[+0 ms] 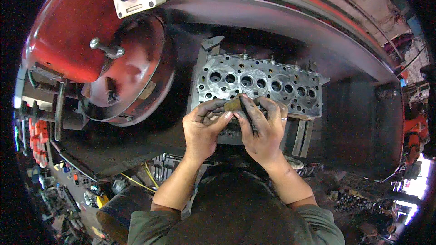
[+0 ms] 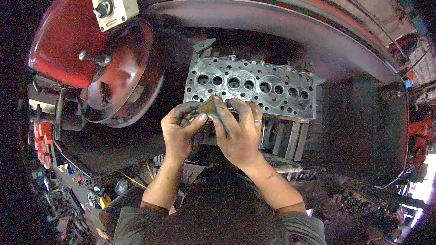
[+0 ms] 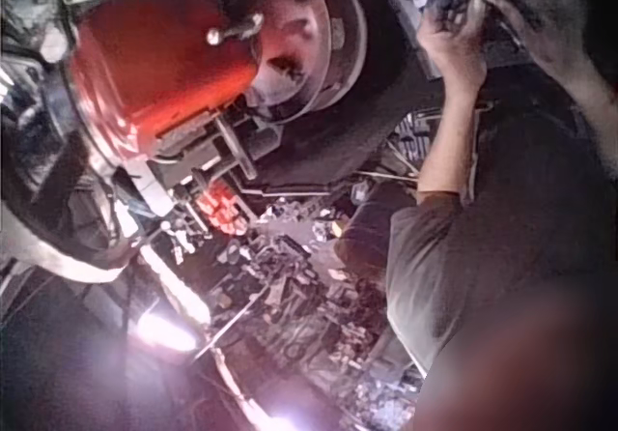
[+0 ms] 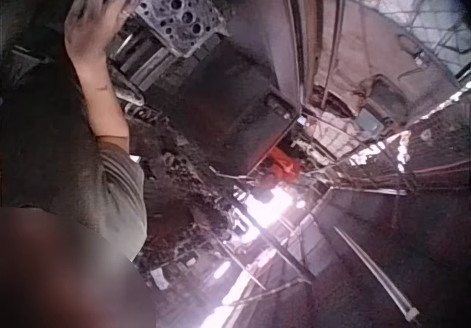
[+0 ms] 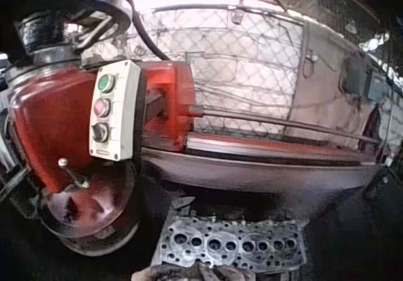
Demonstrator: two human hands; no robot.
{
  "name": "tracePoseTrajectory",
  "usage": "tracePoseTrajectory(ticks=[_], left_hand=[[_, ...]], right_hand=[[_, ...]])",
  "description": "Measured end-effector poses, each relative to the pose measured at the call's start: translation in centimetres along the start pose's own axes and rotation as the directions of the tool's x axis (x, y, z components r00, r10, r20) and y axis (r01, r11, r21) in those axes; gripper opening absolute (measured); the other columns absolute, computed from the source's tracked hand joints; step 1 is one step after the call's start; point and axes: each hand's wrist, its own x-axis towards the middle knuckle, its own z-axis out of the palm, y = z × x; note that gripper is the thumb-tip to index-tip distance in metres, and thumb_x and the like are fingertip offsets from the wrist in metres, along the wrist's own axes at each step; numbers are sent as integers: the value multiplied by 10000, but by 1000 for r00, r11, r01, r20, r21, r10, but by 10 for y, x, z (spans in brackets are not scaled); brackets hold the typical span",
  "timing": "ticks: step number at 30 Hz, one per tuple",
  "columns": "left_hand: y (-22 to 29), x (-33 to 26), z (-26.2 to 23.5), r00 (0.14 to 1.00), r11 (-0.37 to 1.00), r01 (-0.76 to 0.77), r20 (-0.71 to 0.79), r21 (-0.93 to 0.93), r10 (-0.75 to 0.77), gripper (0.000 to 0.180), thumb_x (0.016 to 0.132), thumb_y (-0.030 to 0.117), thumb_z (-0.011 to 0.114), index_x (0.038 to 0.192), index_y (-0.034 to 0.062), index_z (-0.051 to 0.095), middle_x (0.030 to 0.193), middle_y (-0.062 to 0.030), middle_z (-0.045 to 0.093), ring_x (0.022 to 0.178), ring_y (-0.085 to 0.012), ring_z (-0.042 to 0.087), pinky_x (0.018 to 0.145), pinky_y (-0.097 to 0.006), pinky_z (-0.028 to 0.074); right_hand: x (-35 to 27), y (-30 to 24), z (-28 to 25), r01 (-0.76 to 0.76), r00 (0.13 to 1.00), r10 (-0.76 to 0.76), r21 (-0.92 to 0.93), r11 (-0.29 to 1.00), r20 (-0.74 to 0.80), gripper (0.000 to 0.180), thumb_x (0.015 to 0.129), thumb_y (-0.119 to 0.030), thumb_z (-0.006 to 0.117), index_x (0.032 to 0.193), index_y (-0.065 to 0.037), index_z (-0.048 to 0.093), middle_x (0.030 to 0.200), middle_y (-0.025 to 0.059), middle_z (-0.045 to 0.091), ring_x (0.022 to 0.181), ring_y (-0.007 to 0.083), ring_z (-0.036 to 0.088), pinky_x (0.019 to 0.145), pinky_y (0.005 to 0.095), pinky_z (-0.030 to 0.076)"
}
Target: The person scrapes residue from the surface of an engine block using a small metal scraper, then wipes the surface with a cloth. The person repeatedly scrapes and wipes different areas of the block, removing debris and cleaning the surface.
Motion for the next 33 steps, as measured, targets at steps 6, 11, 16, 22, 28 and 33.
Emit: tracePoseTrajectory(ticks=[6, 11, 16, 22, 28, 33], left_hand=[[5, 8, -18, 998, 992, -66, 23, 104, 64, 284, 806, -55, 741, 1074, -53, 648, 995, -80, 688, 890, -119, 649, 803, -257, 535], [4, 15, -24, 995, 994, -82, 65, 69, 77, 268, 831, -76, 713, 1084, -83, 627, 994, -91, 688, 908, -124, 650, 794, -243, 534], [2, 21, -32, 998, 986, -66, -3, 156, 68, 258, 837, -46, 720, 1078, -83, 634, 993, -95, 690, 884, -125, 650, 797, -249, 530], [-1, 21, -30, 997, 996, -64, -39, 68, 67, 252, 829, -69, 718, 1066, -92, 635, 1003, -100, 689, 908, -129, 654, 818, -258, 533], [1, 14, -23, 988, 975, -154, 36, 163, 150, 264, 810, -90, 729, 1061, -71, 649, 989, -89, 693, 877, -121, 656, 787, -241, 541], [-4, 12, -18, 989, 979, -149, 12, 138, 148, 260, 812, -90, 728, 1058, -78, 646, 974, -79, 692, 866, -114, 654, 771, -232, 542]], right_hand=[[9, -8, 18, 13, 999, -8, 127, 992, -35, 334, 750, -33, 772, 1070, -31, 676, 1017, 140, 620, 900, 293, 587, 807, 373, 469], [9, -8, 26, -226, 974, 213, 398, 889, 78, 205, 788, 23, 742, 941, -7, 610, 1044, 131, 639, 926, 209, 608, 812, 313, 485], [14, 2, 20, -504, 857, 408, 684, 528, 316, 191, 800, 12, 741, 943, -13, 617, 984, 84, 654, 933, 173, 618, 860, 307, 496], [21, 10, -3, -577, 816, 430, 604, 550, 387, 201, 779, -19, 778, 941, -21, 660, 877, 32, 671, 807, 113, 620, 747, 272, 512], [22, 4, 4, -338, 934, 263, 351, 873, 243, 324, 743, -23, 792, 1056, 4, 714, 962, 115, 695, 856, 207, 661, 771, 297, 514], [16, 4, 10, -116, 992, 97, 278, 954, 83, 336, 752, -51, 785, 1078, -12, 712, 967, 153, 682, 841, 281, 677, 743, 349, 545]])
